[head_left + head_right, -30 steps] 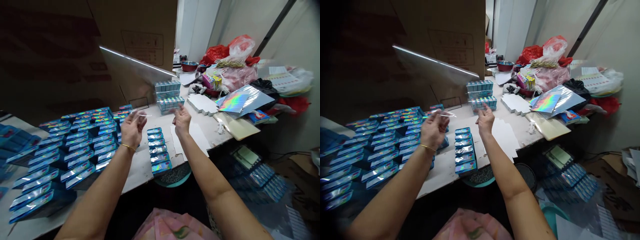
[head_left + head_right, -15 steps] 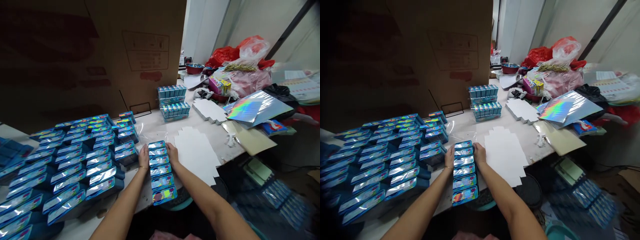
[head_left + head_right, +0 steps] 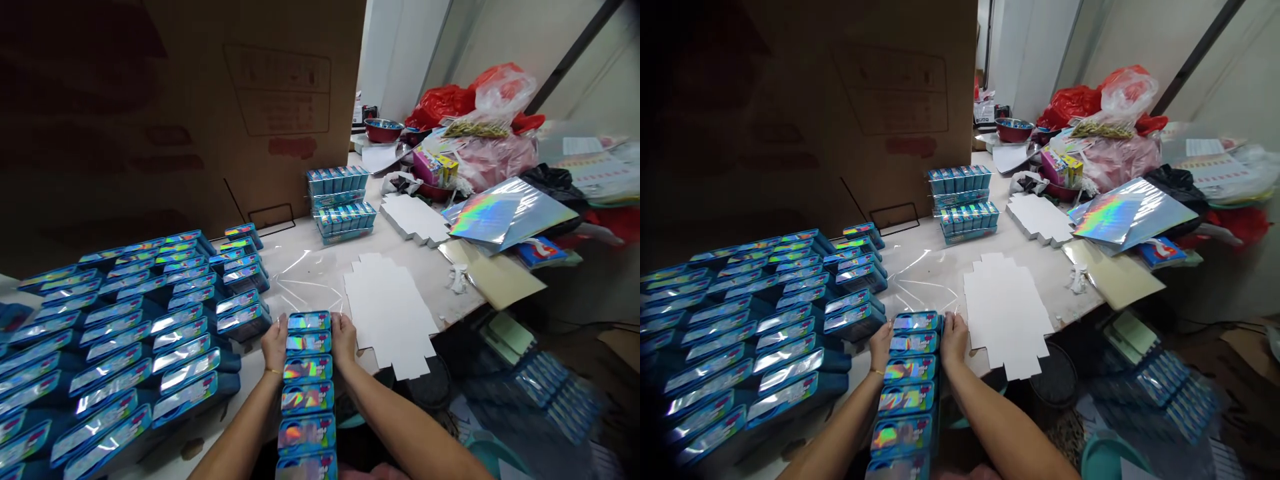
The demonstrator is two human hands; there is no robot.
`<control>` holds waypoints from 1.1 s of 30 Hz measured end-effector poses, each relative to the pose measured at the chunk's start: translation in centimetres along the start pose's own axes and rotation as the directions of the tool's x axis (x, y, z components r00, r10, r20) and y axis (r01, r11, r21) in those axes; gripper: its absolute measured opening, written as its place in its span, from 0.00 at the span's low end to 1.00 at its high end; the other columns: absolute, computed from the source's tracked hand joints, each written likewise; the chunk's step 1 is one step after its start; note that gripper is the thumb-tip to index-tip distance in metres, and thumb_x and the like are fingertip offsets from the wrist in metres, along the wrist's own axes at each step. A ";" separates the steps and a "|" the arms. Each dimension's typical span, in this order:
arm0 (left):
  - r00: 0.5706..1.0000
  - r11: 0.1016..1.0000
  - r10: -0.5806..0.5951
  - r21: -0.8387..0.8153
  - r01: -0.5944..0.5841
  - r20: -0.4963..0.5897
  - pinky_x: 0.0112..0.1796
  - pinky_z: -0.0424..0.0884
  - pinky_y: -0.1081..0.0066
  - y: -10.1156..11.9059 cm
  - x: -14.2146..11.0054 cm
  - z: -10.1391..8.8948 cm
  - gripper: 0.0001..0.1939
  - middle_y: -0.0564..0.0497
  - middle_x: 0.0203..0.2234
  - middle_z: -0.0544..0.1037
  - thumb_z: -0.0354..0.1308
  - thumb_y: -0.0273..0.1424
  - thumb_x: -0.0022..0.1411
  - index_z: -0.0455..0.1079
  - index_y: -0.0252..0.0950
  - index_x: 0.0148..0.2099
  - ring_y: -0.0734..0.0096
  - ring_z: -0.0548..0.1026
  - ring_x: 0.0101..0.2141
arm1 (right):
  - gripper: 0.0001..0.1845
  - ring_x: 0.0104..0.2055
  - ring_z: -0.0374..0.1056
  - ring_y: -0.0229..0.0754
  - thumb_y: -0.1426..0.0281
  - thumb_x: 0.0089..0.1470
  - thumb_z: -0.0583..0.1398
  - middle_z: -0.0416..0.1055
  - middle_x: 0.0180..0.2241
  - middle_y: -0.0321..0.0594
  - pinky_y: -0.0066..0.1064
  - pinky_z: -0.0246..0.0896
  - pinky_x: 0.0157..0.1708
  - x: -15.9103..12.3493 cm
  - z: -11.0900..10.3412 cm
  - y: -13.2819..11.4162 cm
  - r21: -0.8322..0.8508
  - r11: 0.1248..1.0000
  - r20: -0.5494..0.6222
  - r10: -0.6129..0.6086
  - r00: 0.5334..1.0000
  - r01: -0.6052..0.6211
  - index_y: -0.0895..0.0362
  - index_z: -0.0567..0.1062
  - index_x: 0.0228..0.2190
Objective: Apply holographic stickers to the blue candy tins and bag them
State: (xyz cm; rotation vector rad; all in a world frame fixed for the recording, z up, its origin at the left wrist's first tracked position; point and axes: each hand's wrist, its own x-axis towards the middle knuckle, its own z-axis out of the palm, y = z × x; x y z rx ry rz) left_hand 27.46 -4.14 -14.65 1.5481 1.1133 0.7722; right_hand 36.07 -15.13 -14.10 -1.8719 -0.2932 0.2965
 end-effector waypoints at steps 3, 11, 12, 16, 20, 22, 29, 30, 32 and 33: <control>0.998 0.989 0.005 0.148 -0.015 0.061 0.35 0.68 0.66 -0.1 -1.4 -1.0 0.13 0.50 0.22 0.76 0.50 0.36 0.51 0.71 0.34 0.30 0.62 0.73 0.33 | 0.18 0.27 0.64 0.40 0.63 0.54 0.45 0.70 0.23 0.38 0.28 0.58 0.25 -1.5 -0.6 0.7 -0.068 0.998 -0.004 -0.009 1.000 0.009 0.56 0.71 0.31; 0.966 0.859 0.089 0.472 -0.197 0.241 0.28 0.65 0.73 1.6 -3.4 -2.7 0.31 0.53 0.23 0.75 0.49 0.30 0.53 0.50 0.34 0.60 0.70 0.71 0.25 | 0.27 0.22 0.63 0.41 0.73 0.51 0.49 0.68 0.20 0.36 0.29 0.53 0.22 -2.4 -5.1 -0.7 -0.612 0.735 0.226 -0.191 0.955 0.292 0.60 0.54 0.54; 0.946 0.813 0.149 0.509 -0.283 0.288 0.29 0.65 0.73 1.9 -3.3 -2.9 0.28 0.52 0.25 0.75 0.48 0.30 0.54 0.53 0.36 0.58 0.70 0.71 0.26 | 0.24 0.23 0.63 0.42 0.74 0.51 0.49 0.68 0.21 0.38 0.30 0.53 0.23 -2.3 -5.6 -1.0 -0.692 0.629 0.267 -0.233 0.935 0.354 0.59 0.59 0.52; 0.875 0.583 0.344 0.654 -0.483 0.339 0.32 0.64 0.72 3.1 -2.3 -3.1 0.15 0.47 0.35 0.72 0.45 0.32 0.57 0.70 0.40 0.44 0.68 0.69 0.32 | 0.12 0.32 0.62 0.44 0.75 0.49 0.52 0.69 0.33 0.46 0.33 0.52 0.28 -1.8 -6.1 -2.0 -0.796 0.312 0.379 -0.412 0.829 0.519 0.57 0.70 0.37; 0.816 0.513 0.446 0.642 -0.570 0.369 0.36 0.63 0.68 4.1 -1.6 -2.9 0.15 0.45 0.35 0.72 0.44 0.34 0.58 0.72 0.37 0.35 0.64 0.68 0.35 | 0.08 0.32 0.62 0.42 0.76 0.50 0.52 0.69 0.32 0.44 0.31 0.51 0.28 -0.6 -5.7 -3.0 -0.724 0.255 0.512 -0.425 0.747 0.641 0.57 0.71 0.29; 0.797 0.533 0.443 0.594 -0.602 0.410 0.36 0.63 0.69 4.6 -1.4 -3.0 0.14 0.47 0.30 0.74 0.44 0.34 0.58 0.71 0.36 0.34 0.66 0.69 0.32 | 0.09 0.30 0.62 0.40 0.74 0.52 0.52 0.70 0.28 0.40 0.29 0.50 0.26 0.0 -5.6 -3.9 -0.712 0.350 0.503 -0.352 0.790 0.609 0.56 0.71 0.25; 0.876 0.610 0.291 0.630 -0.480 0.386 0.26 0.59 0.74 6.9 -1.2 -3.5 0.13 0.53 0.20 0.73 0.48 0.40 0.56 0.69 0.39 0.30 0.71 0.70 0.24 | 0.09 0.27 0.63 0.35 0.74 0.51 0.52 0.70 0.27 0.35 0.27 0.46 0.23 0.6 -6.2 -7.9 -0.660 0.462 0.474 -0.355 0.806 0.592 0.55 0.70 0.25; 0.869 0.605 0.312 0.625 -0.493 0.383 0.26 0.59 0.75 6.9 -1.4 -3.6 0.13 0.53 0.20 0.73 0.48 0.40 0.56 0.68 0.39 0.30 0.72 0.70 0.23 | 0.09 0.27 0.62 0.36 0.74 0.51 0.51 0.70 0.26 0.36 0.27 0.46 0.24 0.3 -6.4 -7.9 -0.649 0.415 0.494 -0.409 0.768 0.638 0.56 0.70 0.24; 0.825 0.566 0.406 0.601 -0.564 0.393 0.27 0.60 0.75 6.7 -2.0 -4.1 0.13 0.52 0.23 0.73 0.46 0.38 0.58 0.68 0.37 0.31 0.72 0.70 0.25 | 0.11 0.27 0.61 0.36 0.75 0.52 0.50 0.68 0.24 0.38 0.28 0.46 0.24 -0.5 -6.9 -7.3 -0.617 0.287 0.529 -0.538 0.656 0.733 0.57 0.68 0.22; 0.789 0.535 0.467 0.583 -0.612 0.399 0.28 0.61 0.75 6.4 -2.4 -4.4 0.12 0.51 0.25 0.74 0.46 0.37 0.59 0.67 0.37 0.31 0.72 0.71 0.26 | 0.12 0.26 0.60 0.37 0.75 0.53 0.50 0.66 0.22 0.38 0.29 0.46 0.24 -1.1 -7.2 -6.7 -0.596 0.223 0.540 -0.600 0.590 0.772 0.57 0.67 0.21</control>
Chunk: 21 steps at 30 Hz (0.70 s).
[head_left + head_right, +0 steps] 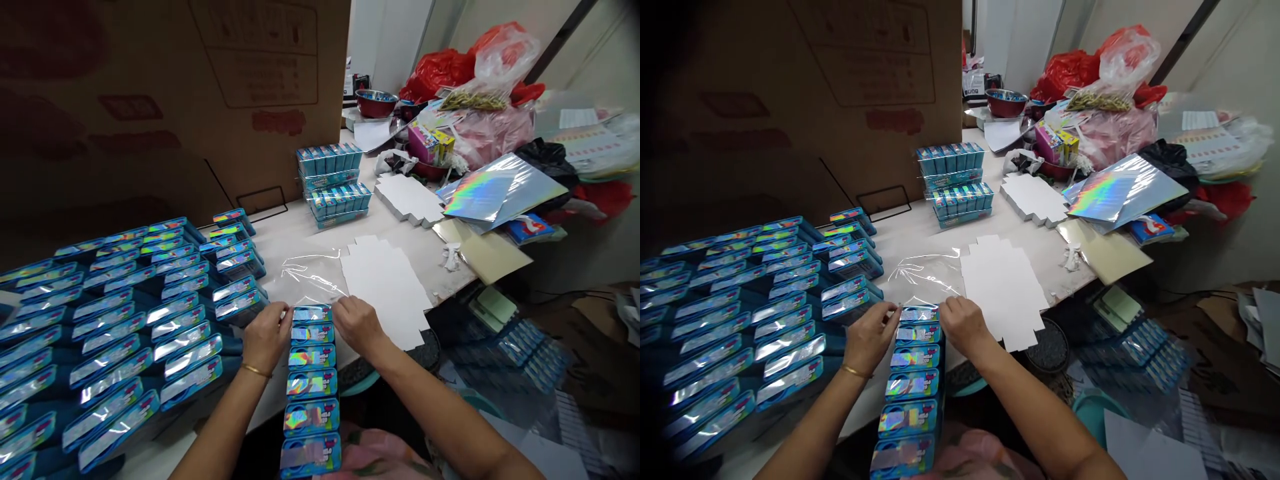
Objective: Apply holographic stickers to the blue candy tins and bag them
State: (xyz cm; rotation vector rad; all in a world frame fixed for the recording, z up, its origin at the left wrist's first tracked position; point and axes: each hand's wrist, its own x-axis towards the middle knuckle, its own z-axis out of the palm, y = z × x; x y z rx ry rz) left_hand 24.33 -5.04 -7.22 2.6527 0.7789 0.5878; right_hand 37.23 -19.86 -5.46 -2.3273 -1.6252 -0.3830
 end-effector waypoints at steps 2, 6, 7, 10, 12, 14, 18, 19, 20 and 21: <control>0.990 0.993 0.119 0.004 -0.119 -0.077 0.32 0.63 0.74 -0.4 -1.5 0.2 0.11 0.49 0.27 0.74 0.46 0.34 0.59 0.67 0.36 0.31 0.72 0.71 0.29 | 0.12 0.25 0.59 0.37 0.76 0.54 0.49 0.65 0.21 0.38 0.30 0.47 0.25 -1.8 0.4 0.0 -0.038 0.992 -0.097 -0.124 0.988 0.121 0.57 0.68 0.24; 0.953 0.971 0.234 0.003 -0.238 -0.190 0.36 0.65 0.75 -1.5 -4.2 1.4 0.07 0.48 0.30 0.75 0.49 0.31 0.58 0.67 0.37 0.33 0.72 0.72 0.33 | 0.09 0.27 0.61 0.38 0.76 0.53 0.49 0.67 0.24 0.40 0.31 0.51 0.27 -4.7 1.8 -0.1 -0.025 0.970 -0.198 -0.241 0.950 0.241 0.58 0.69 0.33; 0.953 0.973 0.226 0.003 -0.230 -0.202 0.36 0.66 0.75 -1.7 -4.5 1.8 0.07 0.48 0.30 0.75 0.48 0.31 0.58 0.67 0.37 0.33 0.72 0.73 0.33 | 0.10 0.28 0.61 0.38 0.76 0.53 0.49 0.67 0.24 0.40 0.31 0.52 0.27 -5.2 2.2 -0.2 0.006 0.977 -0.213 -0.205 0.955 0.212 0.57 0.69 0.32; 0.969 0.987 0.150 -0.033 -0.159 -0.198 0.34 0.67 0.75 -2.1 -4.9 2.8 0.08 0.48 0.30 0.75 0.46 0.32 0.58 0.67 0.38 0.33 0.72 0.73 0.32 | 0.09 0.32 0.63 0.40 0.74 0.53 0.49 0.68 0.29 0.43 0.32 0.55 0.31 -5.9 3.4 -0.6 0.146 0.989 -0.213 0.044 0.976 -0.012 0.58 0.68 0.32; 0.977 0.988 0.098 -0.096 -0.117 -0.188 0.33 0.67 0.75 -2.1 -4.8 3.2 0.08 0.49 0.29 0.74 0.47 0.32 0.58 0.66 0.37 0.33 0.72 0.72 0.31 | 0.10 0.36 0.62 0.42 0.71 0.53 0.50 0.68 0.35 0.46 0.34 0.57 0.34 -6.0 3.9 -1.0 0.215 0.967 -0.168 0.171 0.971 -0.133 0.60 0.67 0.36; 0.980 0.980 0.073 -0.167 -0.105 -0.186 0.33 0.67 0.75 -2.0 -4.7 3.2 0.06 0.49 0.28 0.73 0.48 0.31 0.57 0.65 0.37 0.33 0.73 0.71 0.31 | 0.14 0.40 0.61 0.44 0.68 0.53 0.50 0.66 0.40 0.49 0.35 0.57 0.37 -5.8 4.3 -1.4 0.230 0.953 -0.140 0.234 0.962 -0.199 0.61 0.65 0.41; 0.980 0.967 0.083 -0.225 -0.123 -0.182 0.32 0.66 0.74 -1.5 -4.8 2.9 0.06 0.50 0.27 0.71 0.47 0.31 0.57 0.64 0.37 0.31 0.73 0.70 0.31 | 0.11 0.35 0.61 0.42 0.70 0.55 0.48 0.68 0.33 0.44 0.32 0.55 0.34 -4.9 5.1 -1.9 0.128 0.949 -0.094 0.300 0.949 -0.287 0.59 0.68 0.35; 0.982 0.968 0.075 -0.225 -0.114 -0.175 0.32 0.65 0.74 -1.4 -4.8 2.8 0.06 0.50 0.26 0.71 0.47 0.31 0.57 0.63 0.37 0.30 0.73 0.70 0.30 | 0.11 0.32 0.61 0.41 0.71 0.55 0.48 0.68 0.30 0.43 0.31 0.53 0.31 -4.8 5.3 -1.9 0.088 0.953 -0.073 0.297 0.952 -0.290 0.58 0.68 0.30; 0.984 0.971 0.057 -0.218 -0.094 -0.169 0.32 0.65 0.74 -1.3 -4.8 2.6 0.07 0.51 0.25 0.70 0.46 0.32 0.57 0.63 0.37 0.30 0.73 0.69 0.29 | 0.12 0.30 0.60 0.40 0.71 0.55 0.48 0.67 0.27 0.41 0.30 0.51 0.30 -4.8 5.4 -1.9 0.051 0.958 -0.054 0.285 0.957 -0.283 0.58 0.68 0.26; 0.987 0.978 0.031 -0.200 -0.062 -0.155 0.30 0.64 0.74 -1.1 -4.8 2.5 0.08 0.51 0.24 0.69 0.46 0.33 0.57 0.62 0.37 0.29 0.73 0.69 0.28 | 0.12 0.28 0.59 0.39 0.72 0.55 0.48 0.66 0.25 0.40 0.30 0.49 0.28 -4.8 5.4 -1.8 0.022 0.965 -0.043 0.263 0.964 -0.263 0.57 0.67 0.23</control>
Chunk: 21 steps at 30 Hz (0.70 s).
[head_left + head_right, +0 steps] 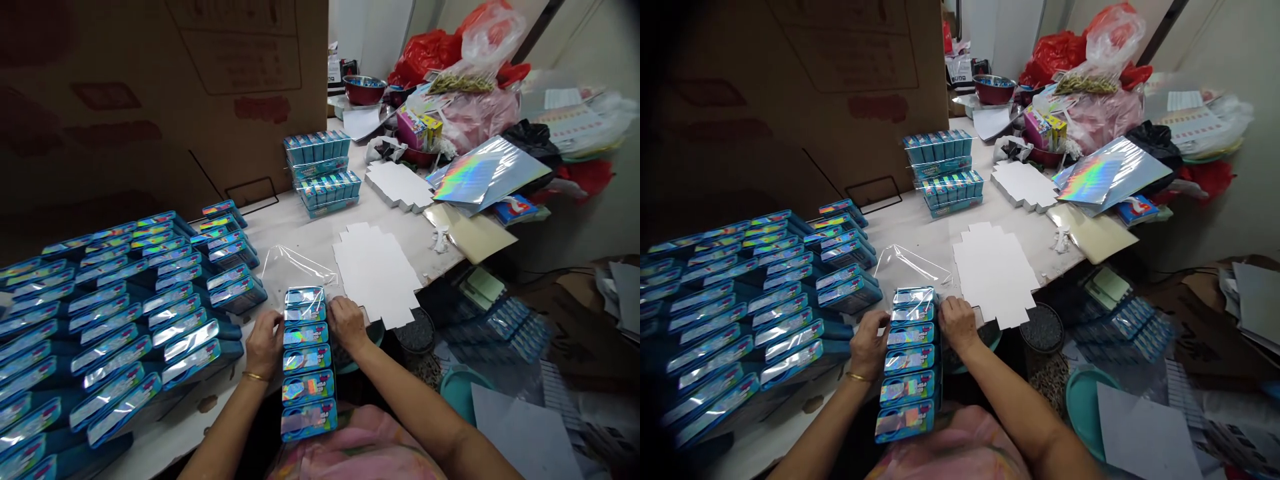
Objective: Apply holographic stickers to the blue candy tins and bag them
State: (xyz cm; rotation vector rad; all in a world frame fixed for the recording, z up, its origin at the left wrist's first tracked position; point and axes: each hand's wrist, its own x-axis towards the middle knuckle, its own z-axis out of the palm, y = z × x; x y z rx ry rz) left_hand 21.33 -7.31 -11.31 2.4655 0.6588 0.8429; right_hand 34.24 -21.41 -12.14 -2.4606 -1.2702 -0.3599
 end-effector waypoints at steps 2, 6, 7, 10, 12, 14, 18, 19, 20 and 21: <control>0.997 0.995 -0.060 0.087 0.056 0.048 0.28 0.63 0.74 0.2 0.2 -0.1 0.11 0.51 0.22 0.68 0.44 0.34 0.58 0.61 0.37 0.27 0.73 0.67 0.25 | 0.12 0.28 0.58 0.39 0.73 0.54 0.49 0.65 0.24 0.40 0.30 0.47 0.28 -0.3 -0.1 0.3 -0.024 0.996 0.008 -0.083 0.997 0.083 0.57 0.67 0.22; 0.938 0.943 -0.192 0.320 0.094 0.288 0.26 0.59 0.73 0.4 0.7 0.0 0.15 0.49 0.22 0.70 0.41 0.33 0.59 0.63 0.36 0.26 0.71 0.68 0.26 | 0.10 0.28 0.58 0.39 0.72 0.52 0.51 0.65 0.24 0.39 0.31 0.45 0.28 -1.0 -0.3 1.0 -0.029 0.989 0.016 -0.144 0.989 0.144 0.57 0.67 0.22; 0.914 0.928 -0.227 0.361 0.098 0.336 0.26 0.59 0.73 0.4 0.9 0.1 0.15 0.49 0.24 0.71 0.40 0.33 0.59 0.65 0.36 0.27 0.70 0.69 0.26 | 0.10 0.28 0.58 0.38 0.72 0.52 0.52 0.65 0.24 0.39 0.31 0.44 0.28 -1.1 -0.3 1.0 -0.036 0.994 0.023 -0.105 0.994 0.106 0.57 0.67 0.21; 0.860 0.913 -0.267 0.400 0.081 0.435 0.28 0.59 0.74 0.0 1.2 0.2 0.14 0.48 0.28 0.73 0.41 0.32 0.59 0.67 0.36 0.31 0.70 0.70 0.29 | 0.09 0.27 0.57 0.38 0.72 0.51 0.53 0.65 0.24 0.38 0.31 0.43 0.27 -0.8 -0.2 1.1 -0.057 0.998 0.055 -0.029 0.998 0.032 0.57 0.67 0.21; 0.834 0.927 -0.237 0.372 0.041 0.499 0.30 0.60 0.74 -0.2 1.3 0.1 0.12 0.48 0.30 0.74 0.43 0.31 0.58 0.68 0.37 0.33 0.69 0.71 0.32 | 0.08 0.28 0.57 0.38 0.72 0.50 0.53 0.65 0.24 0.37 0.31 0.42 0.28 -0.6 -0.2 1.4 -0.056 0.995 0.067 -0.075 0.995 0.079 0.57 0.67 0.21; 0.809 0.943 -0.201 0.333 0.007 0.552 0.31 0.60 0.74 -0.2 1.1 -0.1 0.11 0.49 0.31 0.74 0.44 0.31 0.57 0.68 0.38 0.35 0.69 0.71 0.34 | 0.07 0.28 0.57 0.38 0.73 0.49 0.54 0.65 0.23 0.37 0.32 0.42 0.29 -0.6 -0.4 1.8 -0.040 0.986 0.065 -0.158 0.985 0.160 0.57 0.67 0.21; 0.769 0.951 -0.203 0.310 0.007 0.606 0.31 0.61 0.75 0.3 0.0 -0.7 0.09 0.51 0.30 0.74 0.46 0.30 0.56 0.67 0.38 0.35 0.70 0.71 0.33 | 0.09 0.27 0.55 0.38 0.72 0.48 0.53 0.64 0.22 0.38 0.33 0.42 0.29 -1.6 -1.1 2.3 0.001 0.956 0.029 -0.295 0.955 0.295 0.58 0.66 0.19; 0.762 0.953 -0.202 0.304 0.007 0.615 0.31 0.61 0.75 0.4 -0.4 -0.9 0.09 0.51 0.30 0.73 0.45 0.30 0.56 0.66 0.38 0.35 0.70 0.71 0.33 | 0.09 0.27 0.54 0.38 0.72 0.48 0.53 0.63 0.21 0.38 0.33 0.42 0.29 -2.1 -1.4 2.2 0.009 0.952 0.016 -0.307 0.952 0.307 0.58 0.66 0.19; 0.761 0.956 -0.194 0.293 0.005 0.620 0.31 0.61 0.75 0.5 -0.9 -1.0 0.09 0.51 0.30 0.73 0.45 0.30 0.56 0.66 0.38 0.34 0.71 0.71 0.32 | 0.09 0.27 0.54 0.38 0.72 0.47 0.53 0.62 0.21 0.38 0.33 0.42 0.29 -2.5 -1.8 2.1 0.016 0.950 0.004 -0.313 0.950 0.313 0.58 0.65 0.18; 0.764 0.961 -0.179 0.277 0.000 0.620 0.31 0.61 0.75 0.6 -1.3 -1.2 0.09 0.51 0.29 0.73 0.45 0.31 0.57 0.66 0.38 0.34 0.71 0.71 0.32 | 0.09 0.27 0.53 0.38 0.73 0.47 0.53 0.62 0.21 0.38 0.33 0.42 0.29 -3.0 -2.2 1.8 0.024 0.948 -0.006 -0.317 0.949 0.317 0.58 0.65 0.18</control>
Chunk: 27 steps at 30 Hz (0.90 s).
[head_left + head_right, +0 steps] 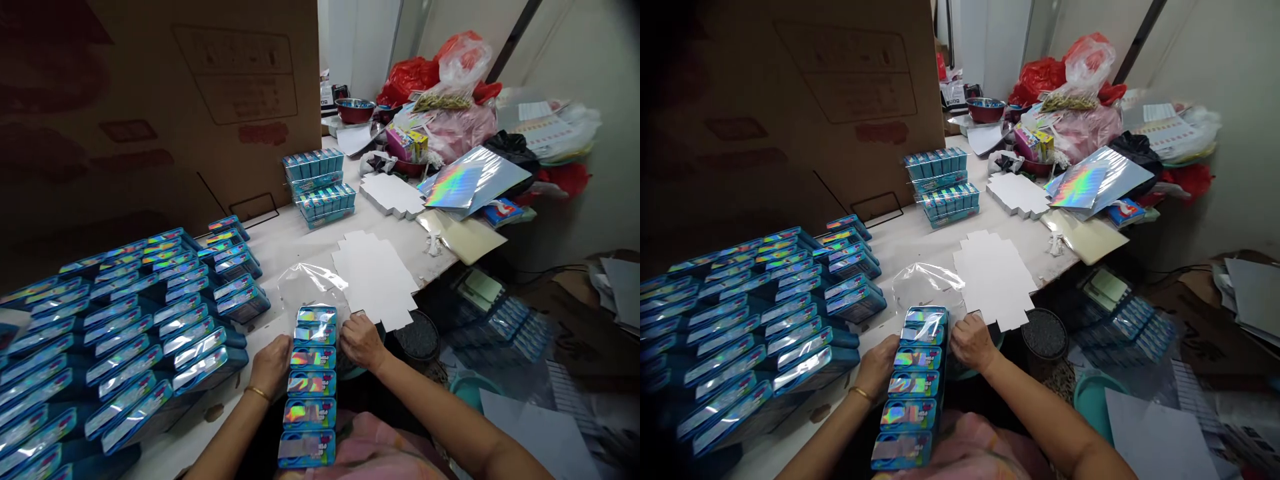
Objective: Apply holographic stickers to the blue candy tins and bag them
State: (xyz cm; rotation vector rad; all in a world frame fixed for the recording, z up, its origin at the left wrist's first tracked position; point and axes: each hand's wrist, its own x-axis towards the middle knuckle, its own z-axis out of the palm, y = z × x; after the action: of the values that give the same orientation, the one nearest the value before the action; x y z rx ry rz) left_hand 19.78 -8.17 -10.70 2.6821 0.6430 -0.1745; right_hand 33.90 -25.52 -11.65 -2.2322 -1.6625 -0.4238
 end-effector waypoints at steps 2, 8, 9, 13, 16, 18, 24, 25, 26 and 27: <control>0.999 0.999 0.035 -0.019 -0.036 -0.028 0.31 0.62 0.75 -0.2 -0.9 0.3 0.10 0.51 0.29 0.73 0.43 0.31 0.57 0.65 0.38 0.33 0.72 0.71 0.31 | 0.09 0.26 0.52 0.38 0.73 0.46 0.52 0.61 0.20 0.38 0.33 0.42 0.29 -0.8 -0.8 -0.9 0.024 1.000 -0.005 -0.015 1.000 0.015 0.58 0.64 0.17; 0.991 0.993 0.113 -0.037 -0.116 -0.074 0.27 0.64 0.74 -1.5 -4.6 2.0 0.11 0.50 0.25 0.72 0.42 0.32 0.57 0.65 0.37 0.30 0.71 0.72 0.27 | 0.08 0.25 0.51 0.37 0.74 0.45 0.52 0.58 0.19 0.37 0.32 0.40 0.26 -3.7 -2.7 -3.8 0.117 0.992 0.034 -0.060 0.998 0.055 0.58 0.62 0.16; 0.990 0.992 0.116 -0.040 -0.119 -0.083 0.27 0.65 0.75 -1.7 -5.5 2.5 0.11 0.50 0.24 0.72 0.42 0.32 0.57 0.66 0.37 0.30 0.71 0.72 0.26 | 0.08 0.24 0.50 0.37 0.74 0.44 0.52 0.58 0.19 0.36 0.32 0.39 0.26 -4.3 -2.8 -4.1 0.130 0.990 0.034 -0.068 0.997 0.063 0.58 0.62 0.16; 0.966 0.982 0.178 -0.035 -0.188 -0.188 0.26 0.67 0.75 -2.3 -9.2 4.5 0.12 0.50 0.24 0.74 0.42 0.33 0.57 0.67 0.39 0.31 0.71 0.72 0.25 | 0.08 0.23 0.49 0.36 0.74 0.43 0.51 0.58 0.18 0.36 0.32 0.39 0.25 -6.6 -3.1 -4.6 0.195 0.972 0.019 -0.135 0.991 0.129 0.58 0.61 0.15; 0.904 0.956 0.272 -0.011 -0.292 -0.329 0.25 0.68 0.74 -2.3 -11.1 5.7 0.15 0.49 0.25 0.75 0.41 0.34 0.59 0.67 0.39 0.30 0.70 0.73 0.25 | 0.09 0.22 0.48 0.35 0.76 0.41 0.51 0.56 0.16 0.34 0.32 0.38 0.24 -7.4 -3.1 -4.9 0.229 0.959 -0.002 -0.172 0.985 0.168 0.58 0.59 0.14; 0.887 0.953 0.266 -0.035 -0.301 -0.378 0.26 0.68 0.74 -2.1 -11.3 6.0 0.15 0.48 0.26 0.75 0.40 0.34 0.59 0.67 0.39 0.30 0.70 0.74 0.26 | 0.09 0.22 0.49 0.35 0.75 0.41 0.50 0.57 0.16 0.35 0.32 0.38 0.24 -7.0 -3.0 -5.1 0.231 0.961 -0.013 -0.156 0.988 0.155 0.57 0.59 0.14; 0.946 0.984 0.057 -0.142 -0.106 -0.318 0.26 0.66 0.73 -1.2 -7.7 5.4 0.11 0.50 0.23 0.71 0.43 0.33 0.57 0.66 0.37 0.29 0.70 0.71 0.24 | 0.11 0.24 0.55 0.36 0.74 0.47 0.49 0.61 0.18 0.37 0.31 0.43 0.26 -3.0 -1.8 -4.9 0.200 0.976 -0.019 0.094 0.995 -0.089 0.57 0.63 0.16; 0.948 0.988 0.020 -0.137 -0.067 -0.319 0.26 0.66 0.73 -1.0 -6.9 5.2 0.11 0.49 0.23 0.71 0.43 0.31 0.56 0.65 0.37 0.29 0.70 0.71 0.25 | 0.13 0.23 0.55 0.36 0.75 0.48 0.49 0.62 0.18 0.37 0.30 0.44 0.26 -2.7 -1.6 -4.7 0.203 0.964 -0.014 0.181 0.983 -0.174 0.57 0.63 0.15; 0.947 0.991 -0.010 -0.128 -0.033 -0.321 0.27 0.65 0.72 -0.8 -6.4 5.0 0.10 0.49 0.23 0.70 0.43 0.30 0.56 0.65 0.37 0.28 0.70 0.70 0.25 | 0.14 0.23 0.56 0.35 0.76 0.49 0.48 0.62 0.18 0.36 0.29 0.45 0.26 -2.6 -1.5 -4.5 0.210 0.943 0.004 0.264 0.964 -0.259 0.57 0.64 0.15; 0.945 0.993 -0.034 -0.116 -0.005 -0.327 0.28 0.65 0.72 -0.7 -6.0 4.8 0.10 0.49 0.22 0.70 0.43 0.28 0.56 0.64 0.37 0.27 0.69 0.70 0.26 | 0.15 0.22 0.57 0.34 0.76 0.51 0.48 0.63 0.18 0.36 0.28 0.45 0.25 -2.9 -1.5 -4.5 0.222 0.917 0.040 0.332 0.942 -0.332 0.58 0.65 0.16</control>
State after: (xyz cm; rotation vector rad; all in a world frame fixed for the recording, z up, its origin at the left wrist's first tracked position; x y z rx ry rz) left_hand 14.01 -11.94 -14.13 2.6143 0.7451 0.3056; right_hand 28.74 -27.45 -11.20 -2.2778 -1.2237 -0.1375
